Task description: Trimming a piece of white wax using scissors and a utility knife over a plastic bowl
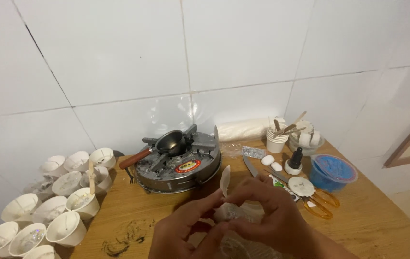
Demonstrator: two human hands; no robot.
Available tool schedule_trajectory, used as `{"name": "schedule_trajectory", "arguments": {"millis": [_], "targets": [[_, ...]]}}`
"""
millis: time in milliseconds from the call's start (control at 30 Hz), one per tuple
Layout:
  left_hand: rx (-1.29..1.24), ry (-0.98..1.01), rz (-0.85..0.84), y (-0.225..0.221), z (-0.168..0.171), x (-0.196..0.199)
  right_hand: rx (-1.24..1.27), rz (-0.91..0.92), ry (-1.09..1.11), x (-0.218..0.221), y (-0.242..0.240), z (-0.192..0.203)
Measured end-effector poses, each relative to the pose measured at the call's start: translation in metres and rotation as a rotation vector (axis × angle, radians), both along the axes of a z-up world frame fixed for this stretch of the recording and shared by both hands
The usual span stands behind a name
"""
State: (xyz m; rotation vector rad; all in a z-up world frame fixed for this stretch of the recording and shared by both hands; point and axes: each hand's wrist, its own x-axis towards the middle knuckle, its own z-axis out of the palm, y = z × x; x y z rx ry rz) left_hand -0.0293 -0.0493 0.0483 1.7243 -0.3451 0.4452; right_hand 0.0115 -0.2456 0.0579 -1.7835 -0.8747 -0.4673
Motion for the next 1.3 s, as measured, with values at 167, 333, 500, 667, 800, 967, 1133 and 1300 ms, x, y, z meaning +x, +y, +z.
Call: {"name": "schedule_trajectory", "arguments": {"millis": [167,333,500,667,800,967,1133,1300], "targets": [[-0.048,-0.069,-0.038,-0.002,-0.004,0.003,0.004,-0.044,0.054,0.008,-0.009,-0.02],[-0.07,-0.054,0.008,0.001,-0.001,-0.001,-0.042,-0.021,-0.031,0.017,-0.019,-0.001],[-0.325,0.189,-0.071,-0.004,-0.013,0.005,-0.849,-0.861,0.369,0.051,-0.05,0.005],[-0.482,0.409,-0.112,0.001,-0.007,0.007,-1.081,-0.893,0.762,0.04,-0.032,0.029],[-0.577,0.626,-0.032,-0.003,0.018,0.001,-1.098,-0.906,0.902,0.035,-0.024,0.026],[-0.621,0.522,-0.153,0.0,0.002,0.006,-1.105,-0.862,0.831,0.041,-0.03,0.013],[-0.636,0.569,-0.107,-0.006,0.01,-0.002,-1.106,-0.872,0.866,0.038,-0.025,0.023],[-0.524,0.461,-0.222,-0.005,-0.001,-0.005,-1.105,-0.97,0.732,0.054,-0.054,0.004]]}}
